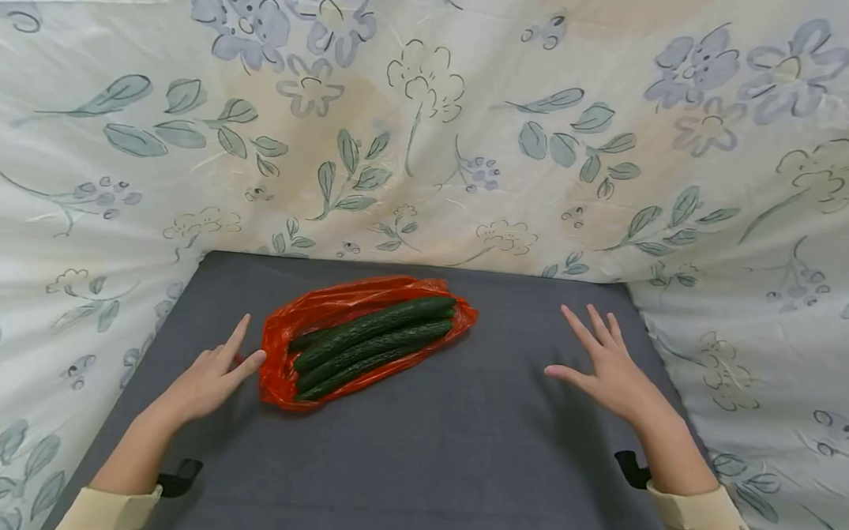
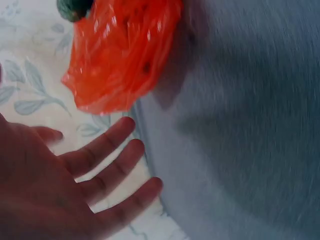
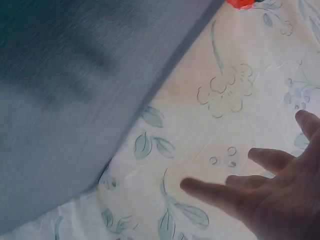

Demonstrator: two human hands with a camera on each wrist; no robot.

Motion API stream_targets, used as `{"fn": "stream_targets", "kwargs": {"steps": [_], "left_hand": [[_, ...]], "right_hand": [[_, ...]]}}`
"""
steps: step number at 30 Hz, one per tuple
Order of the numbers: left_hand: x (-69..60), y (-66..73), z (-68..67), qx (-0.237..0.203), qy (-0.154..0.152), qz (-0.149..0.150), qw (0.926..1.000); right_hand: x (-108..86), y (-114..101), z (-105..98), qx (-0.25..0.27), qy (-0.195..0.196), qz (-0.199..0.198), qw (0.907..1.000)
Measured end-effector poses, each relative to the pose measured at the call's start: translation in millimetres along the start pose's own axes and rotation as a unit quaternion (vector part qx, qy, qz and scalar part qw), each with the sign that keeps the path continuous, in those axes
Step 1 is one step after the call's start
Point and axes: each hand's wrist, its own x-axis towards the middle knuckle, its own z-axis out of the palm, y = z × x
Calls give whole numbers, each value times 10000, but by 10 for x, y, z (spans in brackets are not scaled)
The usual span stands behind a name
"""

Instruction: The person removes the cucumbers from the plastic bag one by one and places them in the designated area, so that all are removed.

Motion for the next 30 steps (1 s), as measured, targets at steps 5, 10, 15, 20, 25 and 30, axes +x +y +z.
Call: {"fn": "stream_targets", "kwargs": {"steps": [5, 10, 15, 20, 25, 30], "left_hand": [[55, 22, 5, -786, -337, -129, 9963], [97, 46, -14, -1069, -333, -403, 9929], [140, 74, -25, -1250, -242, -547, 9903], [151, 98, 29, -1197, -45, -651, 9907], [146, 122, 91, -1221, -6, -696, 9901], [186, 129, 157, -1350, 75, -572, 9892]], "right_hand": [[61, -72, 9, 278, -10, -4, 9996], [108, -118, 26, 251, 164, -270, 9992], [147, -171, 54, 281, 598, -617, 9959], [212, -245, 94, 636, 1123, -1097, 9856], [295, -322, 145, 809, 1251, -1282, 9805], [356, -406, 166, 936, 1185, -1248, 9806]]}}
